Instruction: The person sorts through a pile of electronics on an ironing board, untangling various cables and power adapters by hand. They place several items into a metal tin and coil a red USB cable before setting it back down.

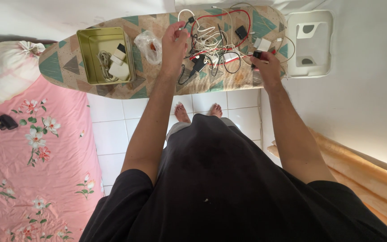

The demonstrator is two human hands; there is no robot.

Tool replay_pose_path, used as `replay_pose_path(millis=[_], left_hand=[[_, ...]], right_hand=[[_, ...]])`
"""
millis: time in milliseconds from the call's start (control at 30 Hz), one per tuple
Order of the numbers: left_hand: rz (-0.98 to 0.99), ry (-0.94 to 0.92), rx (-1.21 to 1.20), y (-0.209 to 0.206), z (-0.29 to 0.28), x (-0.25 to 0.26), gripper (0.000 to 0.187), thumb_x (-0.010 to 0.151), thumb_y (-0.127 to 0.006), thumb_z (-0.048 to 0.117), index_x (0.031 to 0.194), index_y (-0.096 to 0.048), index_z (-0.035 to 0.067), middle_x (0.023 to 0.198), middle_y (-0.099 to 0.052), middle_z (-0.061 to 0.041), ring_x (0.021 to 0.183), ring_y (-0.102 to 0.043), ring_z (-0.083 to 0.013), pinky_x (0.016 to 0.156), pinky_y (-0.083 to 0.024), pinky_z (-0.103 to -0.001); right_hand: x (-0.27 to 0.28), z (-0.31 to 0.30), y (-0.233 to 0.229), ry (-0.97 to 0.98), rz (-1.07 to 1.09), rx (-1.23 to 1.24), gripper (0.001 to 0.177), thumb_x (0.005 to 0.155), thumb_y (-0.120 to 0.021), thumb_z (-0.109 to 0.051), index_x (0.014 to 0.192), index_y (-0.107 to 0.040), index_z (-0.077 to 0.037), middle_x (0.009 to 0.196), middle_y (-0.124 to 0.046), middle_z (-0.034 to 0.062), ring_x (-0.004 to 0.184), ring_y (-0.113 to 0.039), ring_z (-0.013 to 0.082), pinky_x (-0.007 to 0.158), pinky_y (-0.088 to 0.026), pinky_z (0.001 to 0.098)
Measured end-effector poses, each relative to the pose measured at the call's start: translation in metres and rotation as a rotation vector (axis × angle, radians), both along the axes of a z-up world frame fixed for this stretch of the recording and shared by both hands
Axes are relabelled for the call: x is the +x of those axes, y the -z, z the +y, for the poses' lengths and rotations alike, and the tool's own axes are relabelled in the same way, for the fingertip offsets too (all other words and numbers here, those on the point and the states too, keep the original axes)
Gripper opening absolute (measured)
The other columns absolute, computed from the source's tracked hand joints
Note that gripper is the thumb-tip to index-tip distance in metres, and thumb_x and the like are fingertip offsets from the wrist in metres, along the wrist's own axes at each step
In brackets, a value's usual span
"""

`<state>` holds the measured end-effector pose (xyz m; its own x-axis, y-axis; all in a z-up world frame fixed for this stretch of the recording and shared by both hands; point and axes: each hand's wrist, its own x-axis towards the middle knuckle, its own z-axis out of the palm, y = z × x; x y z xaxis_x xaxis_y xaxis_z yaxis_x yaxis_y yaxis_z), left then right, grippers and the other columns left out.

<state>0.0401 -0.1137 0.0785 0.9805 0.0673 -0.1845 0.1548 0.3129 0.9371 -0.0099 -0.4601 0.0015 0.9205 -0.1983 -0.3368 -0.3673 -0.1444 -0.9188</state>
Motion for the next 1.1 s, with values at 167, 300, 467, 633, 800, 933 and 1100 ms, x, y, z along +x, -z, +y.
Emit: replay_pose_path(millis=[167, 300, 467, 633, 800, 933, 1100], left_hand=[[0.119, 0.044, -0.124, 0.003, -0.002, 0.000, 0.029, 0.099, -0.060, 0.011, 0.126, -0.061, -0.001, 0.095, -0.064, -0.005, 0.056, -0.046, -0.0042, 0.043, -0.031, -0.020], [0.140, 0.090, -0.167, 0.006, -0.008, 0.000, 0.028, 0.100, -0.059, 0.009, 0.126, -0.062, 0.000, 0.096, -0.065, -0.005, 0.058, -0.048, -0.0036, 0.045, -0.032, -0.019], [0.182, 0.101, -0.140, 0.006, -0.013, 0.002, 0.029, 0.098, -0.058, 0.007, 0.126, -0.061, -0.001, 0.096, -0.065, -0.007, 0.055, -0.047, -0.0038, 0.042, -0.031, -0.019], [0.186, 0.104, -0.166, 0.006, -0.012, 0.000, 0.028, 0.098, -0.056, 0.006, 0.124, -0.060, -0.002, 0.096, -0.065, -0.009, 0.055, -0.048, -0.0053, 0.042, -0.034, -0.020], [0.107, 0.086, -0.221, 0.001, -0.014, -0.009, 0.034, 0.094, -0.053, 0.003, 0.127, -0.050, 0.013, 0.096, -0.063, -0.011, 0.056, -0.054, -0.0081, 0.046, -0.040, -0.022], [0.058, 0.166, -0.171, 0.006, -0.021, -0.012, 0.020, 0.100, -0.051, 0.003, 0.118, -0.060, 0.004, 0.103, -0.063, -0.010, 0.061, -0.055, -0.0081, 0.050, -0.043, -0.024], [-0.004, 0.240, -0.108, 0.011, -0.037, -0.016, 0.018, 0.102, -0.056, 0.012, 0.112, -0.066, 0.001, 0.102, -0.067, -0.008, 0.058, -0.050, -0.0060, 0.049, -0.040, -0.023]], right_hand=[[0.000, 0.006, -0.048, -0.027, 0.038, 0.769, 0.040, 0.103, -0.056, -0.011, 0.140, -0.049, 0.002, 0.113, -0.070, 0.0219, 0.099, -0.070, 0.0282, 0.078, -0.054, 0.0366], [-0.002, 0.022, -0.084, -0.131, -0.011, 0.978, 0.048, 0.103, -0.044, -0.008, 0.150, -0.044, 0.001, 0.127, -0.065, 0.0268, 0.113, -0.068, 0.0340, 0.098, -0.057, 0.0435], [0.000, 0.036, -0.104, -0.198, -0.049, 0.991, 0.047, 0.102, -0.045, -0.006, 0.148, -0.046, -0.002, 0.133, -0.063, 0.0264, 0.120, -0.066, 0.0352, 0.105, -0.057, 0.0461], [0.004, 0.039, -0.101, -0.209, -0.064, 1.035, 0.035, 0.102, -0.051, -0.006, 0.138, -0.052, -0.005, 0.132, -0.064, 0.0225, 0.118, -0.068, 0.0360, 0.106, -0.057, 0.0476], [0.007, 0.044, -0.096, -0.192, -0.068, 1.111, 0.036, 0.105, -0.057, -0.004, 0.140, -0.053, -0.004, 0.125, -0.065, 0.0198, 0.117, -0.068, 0.0346, 0.104, -0.058, 0.0501], [0.009, 0.055, -0.102, -0.186, -0.025, 1.121, 0.041, 0.106, -0.056, -0.004, 0.147, -0.051, -0.004, 0.128, -0.065, 0.0180, 0.119, -0.068, 0.0319, 0.101, -0.059, 0.0494], [0.012, 0.080, -0.104, -0.227, -0.082, 0.948, 0.044, 0.102, -0.058, -0.001, 0.145, -0.051, -0.005, 0.128, -0.066, 0.0145, 0.117, -0.069, 0.0260, 0.097, -0.059, 0.0400]])
